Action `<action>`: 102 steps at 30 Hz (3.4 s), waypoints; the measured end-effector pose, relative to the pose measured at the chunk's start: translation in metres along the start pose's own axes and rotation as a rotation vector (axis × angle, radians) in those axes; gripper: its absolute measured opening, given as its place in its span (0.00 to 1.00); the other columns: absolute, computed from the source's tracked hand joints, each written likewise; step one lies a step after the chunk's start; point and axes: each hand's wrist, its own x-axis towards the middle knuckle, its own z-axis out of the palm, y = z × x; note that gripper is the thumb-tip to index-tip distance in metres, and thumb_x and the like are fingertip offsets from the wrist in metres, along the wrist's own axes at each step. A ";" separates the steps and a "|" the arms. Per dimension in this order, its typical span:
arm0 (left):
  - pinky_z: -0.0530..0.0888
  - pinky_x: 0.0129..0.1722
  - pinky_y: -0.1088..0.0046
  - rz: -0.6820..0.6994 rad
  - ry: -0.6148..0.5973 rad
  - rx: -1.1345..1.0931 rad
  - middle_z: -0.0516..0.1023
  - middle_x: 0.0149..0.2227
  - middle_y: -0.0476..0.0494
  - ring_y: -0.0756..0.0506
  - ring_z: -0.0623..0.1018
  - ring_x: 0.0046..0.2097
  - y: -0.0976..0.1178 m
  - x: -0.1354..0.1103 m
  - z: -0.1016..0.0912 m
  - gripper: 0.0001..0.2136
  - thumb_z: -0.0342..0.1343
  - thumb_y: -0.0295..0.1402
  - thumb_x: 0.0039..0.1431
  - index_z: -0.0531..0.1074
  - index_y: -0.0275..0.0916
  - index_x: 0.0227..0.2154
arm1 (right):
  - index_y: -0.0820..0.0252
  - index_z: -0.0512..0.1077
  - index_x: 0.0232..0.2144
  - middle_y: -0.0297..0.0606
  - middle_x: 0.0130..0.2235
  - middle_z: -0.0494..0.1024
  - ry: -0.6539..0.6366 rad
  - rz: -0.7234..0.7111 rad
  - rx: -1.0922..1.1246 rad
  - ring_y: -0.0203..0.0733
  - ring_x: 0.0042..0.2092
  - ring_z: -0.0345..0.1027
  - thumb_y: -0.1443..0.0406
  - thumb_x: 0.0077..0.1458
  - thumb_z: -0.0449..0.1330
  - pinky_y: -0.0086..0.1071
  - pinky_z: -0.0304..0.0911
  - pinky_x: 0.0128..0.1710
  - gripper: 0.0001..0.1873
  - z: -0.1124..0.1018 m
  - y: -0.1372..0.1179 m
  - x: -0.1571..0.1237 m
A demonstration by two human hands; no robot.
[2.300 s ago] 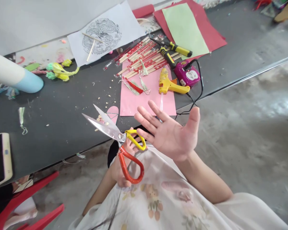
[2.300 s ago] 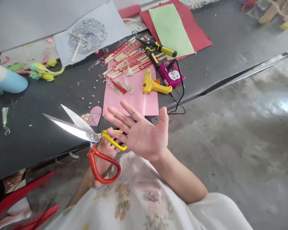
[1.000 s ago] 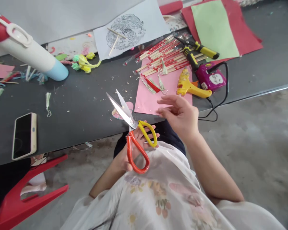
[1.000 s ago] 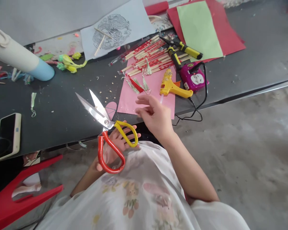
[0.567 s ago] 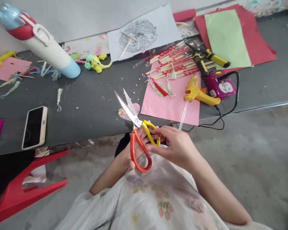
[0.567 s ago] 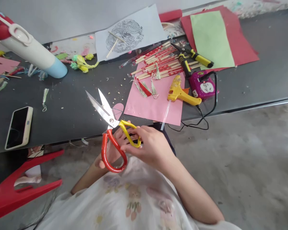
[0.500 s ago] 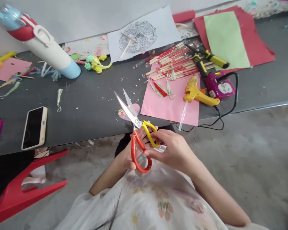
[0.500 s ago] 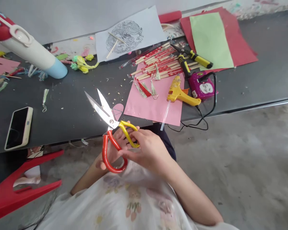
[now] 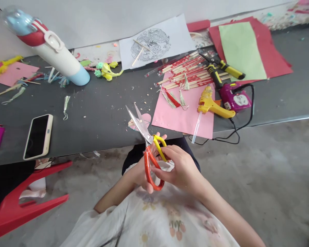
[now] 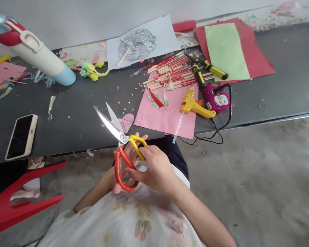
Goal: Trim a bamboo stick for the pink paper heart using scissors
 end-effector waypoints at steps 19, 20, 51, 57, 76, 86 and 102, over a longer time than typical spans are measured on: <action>0.61 0.60 0.45 0.216 0.076 -0.095 0.61 0.60 0.37 0.26 0.56 0.65 0.008 -0.002 0.023 0.47 0.64 0.57 0.40 0.53 0.46 0.62 | 0.57 0.58 0.24 0.33 0.26 0.63 0.102 -0.086 0.181 0.39 0.30 0.56 0.63 0.48 0.63 0.32 0.56 0.31 0.14 0.019 0.015 -0.009; 0.60 0.61 0.45 0.212 0.086 -0.108 0.61 0.61 0.37 0.27 0.56 0.65 0.009 -0.002 0.024 0.48 0.64 0.57 0.40 0.52 0.45 0.63 | 0.57 0.58 0.24 0.32 0.26 0.63 0.105 -0.086 0.185 0.39 0.30 0.56 0.64 0.47 0.63 0.32 0.56 0.30 0.14 0.020 0.015 -0.009; 0.69 0.33 0.78 0.254 0.483 1.118 0.74 0.26 0.51 0.52 0.73 0.30 0.069 0.014 -0.016 0.07 0.51 0.25 0.63 0.71 0.39 0.30 | 0.57 0.58 0.36 0.36 0.34 0.65 -0.049 -0.051 0.027 0.43 0.36 0.58 0.63 0.41 0.64 0.38 0.61 0.37 0.21 -0.007 0.049 -0.034; 0.68 0.32 0.78 0.218 0.463 1.099 0.74 0.25 0.50 0.52 0.73 0.29 0.071 0.013 -0.014 0.10 0.48 0.25 0.63 0.70 0.39 0.27 | 0.58 0.57 0.40 0.40 0.38 0.66 -0.059 -0.091 -0.026 0.47 0.39 0.60 0.60 0.40 0.68 0.42 0.62 0.41 0.29 -0.006 0.051 -0.036; 0.63 0.28 0.77 0.063 0.377 1.008 0.67 0.21 0.52 0.53 0.67 0.24 0.078 0.011 -0.019 0.15 0.46 0.31 0.65 0.64 0.39 0.21 | 0.59 0.57 0.47 0.48 0.44 0.69 -0.124 -0.128 0.026 0.54 0.45 0.65 0.50 0.53 0.59 0.46 0.64 0.44 0.27 -0.005 0.058 -0.040; 0.65 0.29 0.76 0.022 0.391 1.020 0.71 0.22 0.50 0.52 0.70 0.26 0.075 0.009 -0.021 0.15 0.47 0.33 0.66 0.68 0.39 0.23 | 0.56 0.59 0.48 0.43 0.43 0.68 -0.165 -0.045 0.133 0.47 0.43 0.63 0.56 0.62 0.53 0.42 0.64 0.44 0.16 -0.005 0.057 -0.042; 0.71 0.32 0.75 -0.270 0.419 0.379 0.75 0.31 0.47 0.50 0.74 0.33 0.047 -0.003 0.010 0.14 0.45 0.41 0.66 0.71 0.38 0.42 | 0.58 0.63 0.42 0.40 0.37 0.70 -0.086 -0.035 0.272 0.43 0.36 0.64 0.51 0.64 0.45 0.38 0.65 0.37 0.18 0.003 0.052 -0.039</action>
